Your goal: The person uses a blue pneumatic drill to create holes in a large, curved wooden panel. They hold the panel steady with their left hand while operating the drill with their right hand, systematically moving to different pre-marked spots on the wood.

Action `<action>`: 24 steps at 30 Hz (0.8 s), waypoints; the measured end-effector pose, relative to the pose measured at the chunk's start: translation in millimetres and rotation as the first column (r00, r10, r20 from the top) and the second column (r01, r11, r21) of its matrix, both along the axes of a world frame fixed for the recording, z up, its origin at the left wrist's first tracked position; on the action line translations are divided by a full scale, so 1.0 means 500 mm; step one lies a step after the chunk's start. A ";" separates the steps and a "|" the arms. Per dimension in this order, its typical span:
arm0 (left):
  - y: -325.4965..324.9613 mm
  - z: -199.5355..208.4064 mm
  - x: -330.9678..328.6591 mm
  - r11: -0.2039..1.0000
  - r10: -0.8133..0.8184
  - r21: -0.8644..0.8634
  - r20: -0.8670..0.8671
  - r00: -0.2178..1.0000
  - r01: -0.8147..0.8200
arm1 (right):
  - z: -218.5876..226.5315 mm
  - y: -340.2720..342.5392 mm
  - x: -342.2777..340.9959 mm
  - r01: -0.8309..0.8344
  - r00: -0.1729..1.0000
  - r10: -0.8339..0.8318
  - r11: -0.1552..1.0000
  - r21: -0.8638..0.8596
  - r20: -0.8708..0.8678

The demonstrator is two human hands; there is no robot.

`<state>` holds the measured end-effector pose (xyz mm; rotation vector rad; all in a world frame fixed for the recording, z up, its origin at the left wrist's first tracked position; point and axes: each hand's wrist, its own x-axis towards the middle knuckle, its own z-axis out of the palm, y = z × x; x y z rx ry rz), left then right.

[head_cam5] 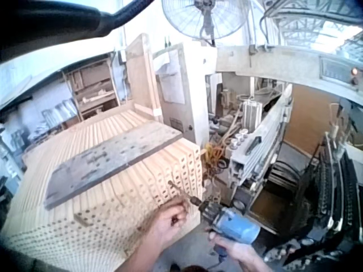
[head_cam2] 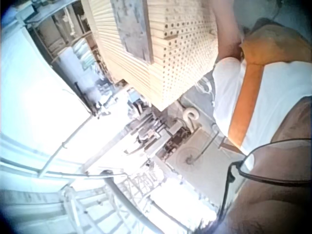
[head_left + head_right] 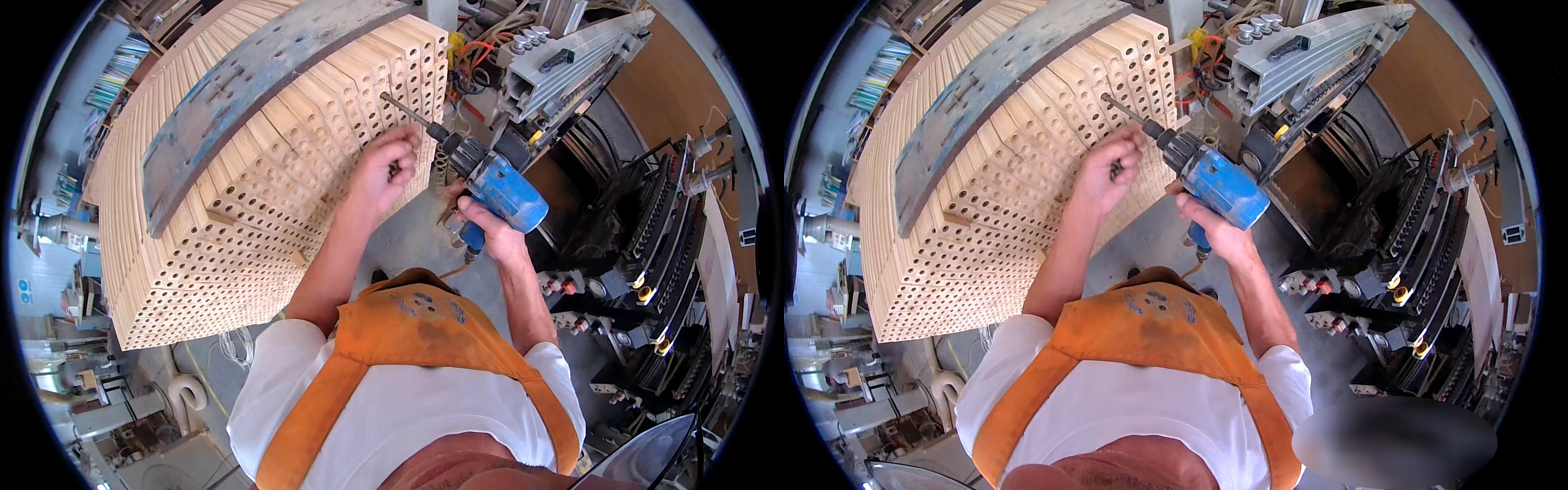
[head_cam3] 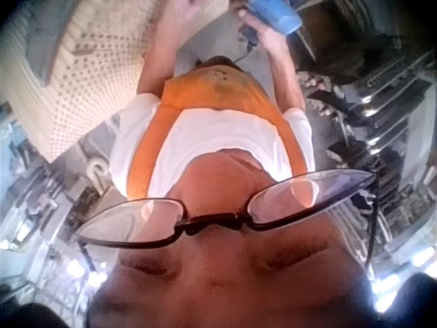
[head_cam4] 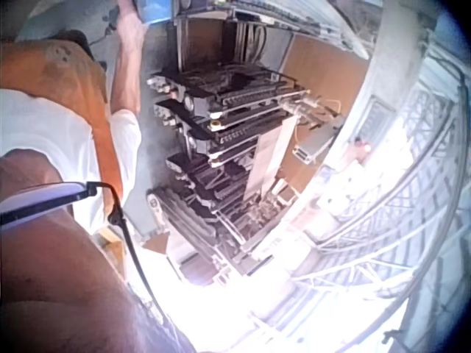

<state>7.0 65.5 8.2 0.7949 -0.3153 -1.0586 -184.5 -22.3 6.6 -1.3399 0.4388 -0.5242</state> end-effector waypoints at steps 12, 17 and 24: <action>0.055 -0.232 -0.079 0.947 -0.150 0.225 -0.323 0.934 0.229 | -0.003 0.004 0.001 0.049 0.998 -0.057 0.937 -0.345 -0.012; 0.107 -0.220 -0.151 0.787 -0.435 0.332 -0.300 0.849 0.520 | 0.010 0.012 0.004 0.061 0.997 -0.072 0.965 -0.255 -0.032; 0.093 -0.110 -0.039 0.984 -0.146 0.094 -0.066 0.987 0.152 | -0.027 0.010 -0.038 0.047 0.994 -0.089 0.860 -0.509 -0.057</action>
